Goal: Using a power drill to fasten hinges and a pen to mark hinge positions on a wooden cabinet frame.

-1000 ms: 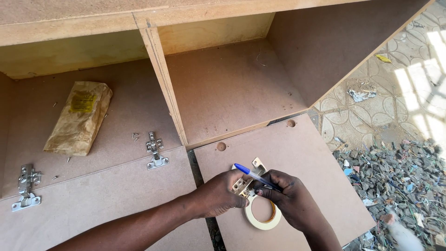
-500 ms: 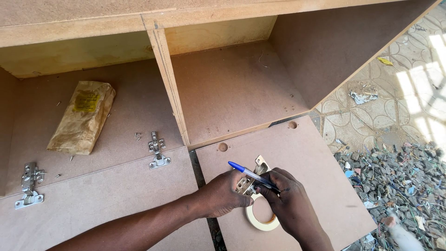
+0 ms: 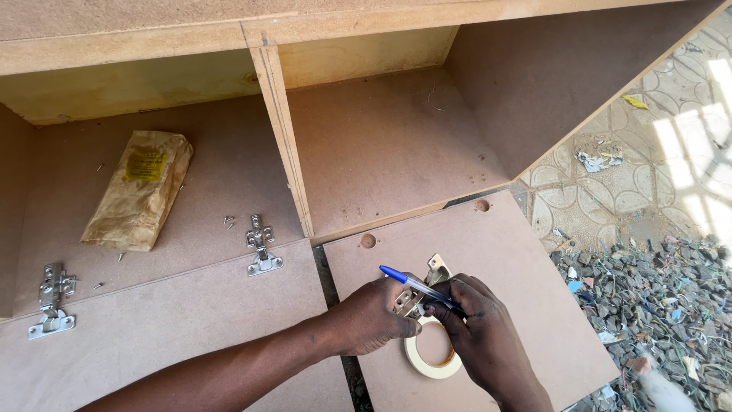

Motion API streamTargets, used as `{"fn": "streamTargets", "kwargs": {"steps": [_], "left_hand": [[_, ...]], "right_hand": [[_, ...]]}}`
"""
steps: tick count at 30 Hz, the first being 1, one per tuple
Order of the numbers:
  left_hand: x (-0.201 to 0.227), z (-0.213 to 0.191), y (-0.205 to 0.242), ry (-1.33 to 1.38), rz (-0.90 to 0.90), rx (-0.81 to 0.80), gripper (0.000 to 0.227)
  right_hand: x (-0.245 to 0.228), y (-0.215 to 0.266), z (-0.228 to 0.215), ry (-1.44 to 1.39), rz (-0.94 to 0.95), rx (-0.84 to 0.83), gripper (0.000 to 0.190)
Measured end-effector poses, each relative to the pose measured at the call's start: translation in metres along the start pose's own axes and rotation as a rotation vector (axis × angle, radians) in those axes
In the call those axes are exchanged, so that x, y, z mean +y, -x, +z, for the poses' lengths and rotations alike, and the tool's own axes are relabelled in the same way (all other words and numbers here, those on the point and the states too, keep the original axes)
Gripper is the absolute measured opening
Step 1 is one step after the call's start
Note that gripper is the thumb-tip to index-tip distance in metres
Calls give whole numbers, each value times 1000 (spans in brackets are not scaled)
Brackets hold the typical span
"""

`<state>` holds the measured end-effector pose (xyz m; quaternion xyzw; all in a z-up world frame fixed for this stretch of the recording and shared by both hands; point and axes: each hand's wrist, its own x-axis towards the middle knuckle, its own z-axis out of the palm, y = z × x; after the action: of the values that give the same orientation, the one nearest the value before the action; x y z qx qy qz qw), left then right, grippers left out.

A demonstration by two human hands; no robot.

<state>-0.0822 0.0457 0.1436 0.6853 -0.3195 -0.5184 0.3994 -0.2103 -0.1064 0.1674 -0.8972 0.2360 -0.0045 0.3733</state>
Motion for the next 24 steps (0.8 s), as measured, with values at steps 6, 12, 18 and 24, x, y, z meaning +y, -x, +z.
{"fn": "streamTargets", "kwargs": {"steps": [6, 12, 18, 24], "left_hand": [[4, 0, 1, -73, -34, 5, 52], [5, 1, 1, 24, 1, -1, 41], [6, 1, 3, -24, 60, 12, 36], [7, 1, 4, -52, 50, 31, 40]], "right_hand": [[-1, 1, -2, 8, 21, -24, 9], [-5, 0, -4, 141, 25, -68, 9], [0, 0, 1, 204, -34, -29, 10], [2, 2, 7, 216, -24, 55, 12]]}}
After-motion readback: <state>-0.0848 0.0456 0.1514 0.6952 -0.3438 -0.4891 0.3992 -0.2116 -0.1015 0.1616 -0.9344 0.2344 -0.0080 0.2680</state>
